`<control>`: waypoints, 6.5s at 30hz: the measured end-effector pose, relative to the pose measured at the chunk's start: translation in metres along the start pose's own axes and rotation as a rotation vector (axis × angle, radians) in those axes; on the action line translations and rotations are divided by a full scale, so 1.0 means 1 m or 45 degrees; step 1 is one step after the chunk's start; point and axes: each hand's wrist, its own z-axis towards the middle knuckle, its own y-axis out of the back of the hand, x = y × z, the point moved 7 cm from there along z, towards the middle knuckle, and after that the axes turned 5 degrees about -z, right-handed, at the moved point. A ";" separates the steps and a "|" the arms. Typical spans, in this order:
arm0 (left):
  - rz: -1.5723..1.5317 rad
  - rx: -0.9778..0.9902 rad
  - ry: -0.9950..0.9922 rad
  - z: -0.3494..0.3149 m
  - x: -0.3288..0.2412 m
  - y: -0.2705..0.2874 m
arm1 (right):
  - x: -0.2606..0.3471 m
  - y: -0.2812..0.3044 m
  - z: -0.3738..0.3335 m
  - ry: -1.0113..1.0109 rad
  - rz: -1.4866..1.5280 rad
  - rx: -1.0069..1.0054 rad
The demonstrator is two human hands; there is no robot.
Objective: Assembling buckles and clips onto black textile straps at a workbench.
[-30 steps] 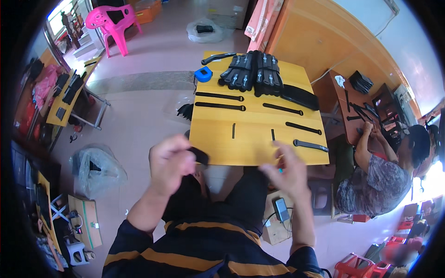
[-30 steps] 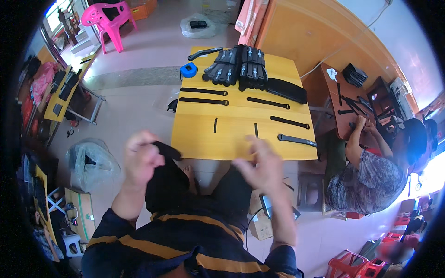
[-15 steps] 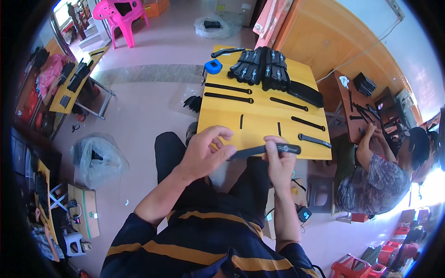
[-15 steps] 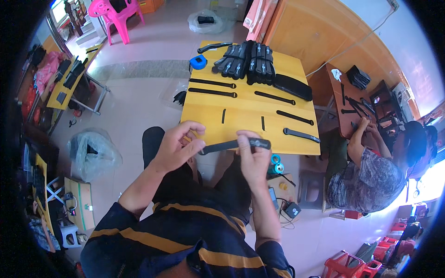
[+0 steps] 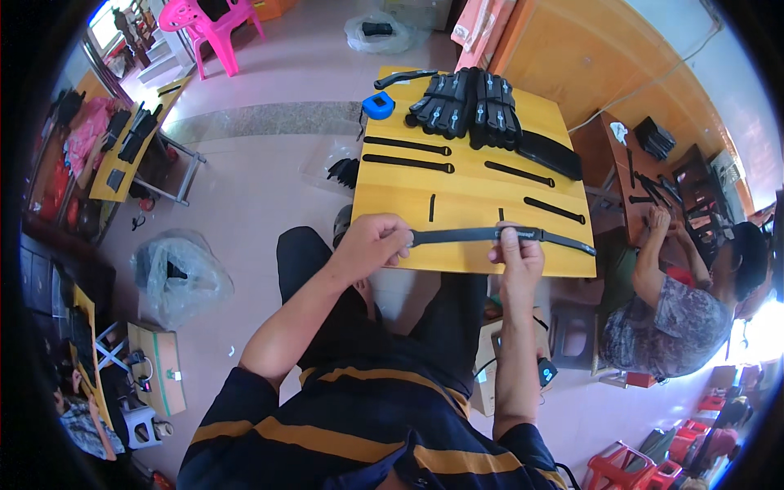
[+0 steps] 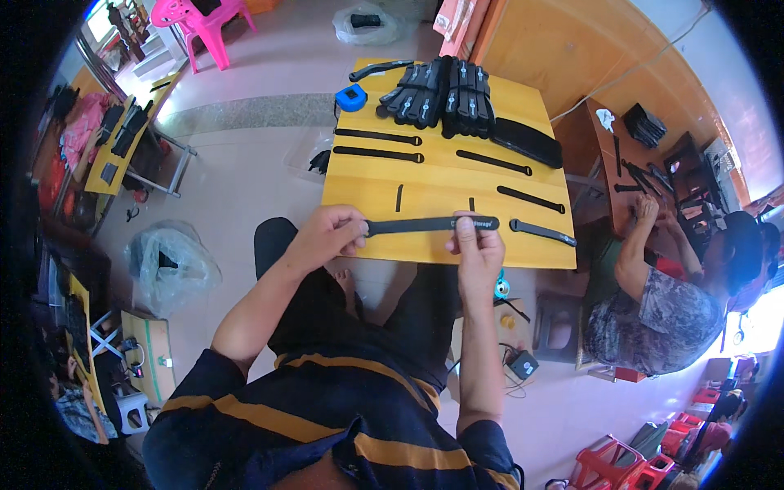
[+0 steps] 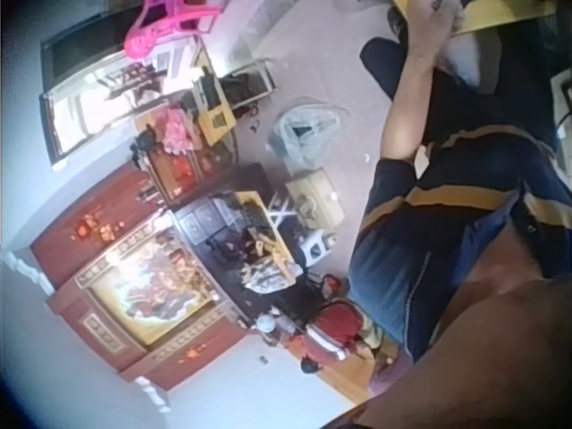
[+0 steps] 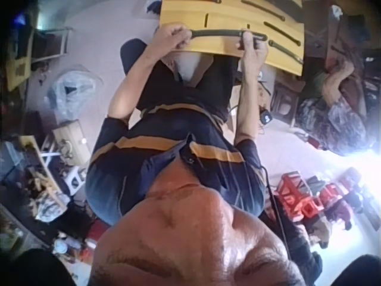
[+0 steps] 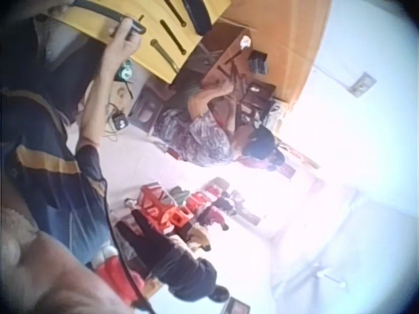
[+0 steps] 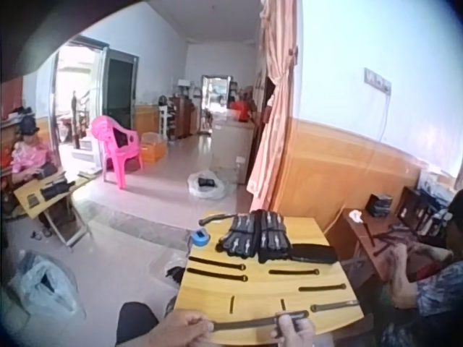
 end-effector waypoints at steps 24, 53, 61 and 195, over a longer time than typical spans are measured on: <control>0.824 -0.141 -0.120 0.158 0.030 0.019 | -0.079 0.062 0.121 -0.053 -0.885 -0.093; 0.877 -0.213 -0.180 0.155 0.034 0.023 | -0.091 0.067 0.129 -0.166 -1.072 -0.053; 0.921 -0.234 -0.229 0.155 0.034 0.023 | -0.089 0.065 0.129 -0.177 -1.119 -0.067; 1.697 0.214 -0.436 0.081 0.046 -0.022 | -0.081 -0.030 0.052 0.457 -1.876 0.571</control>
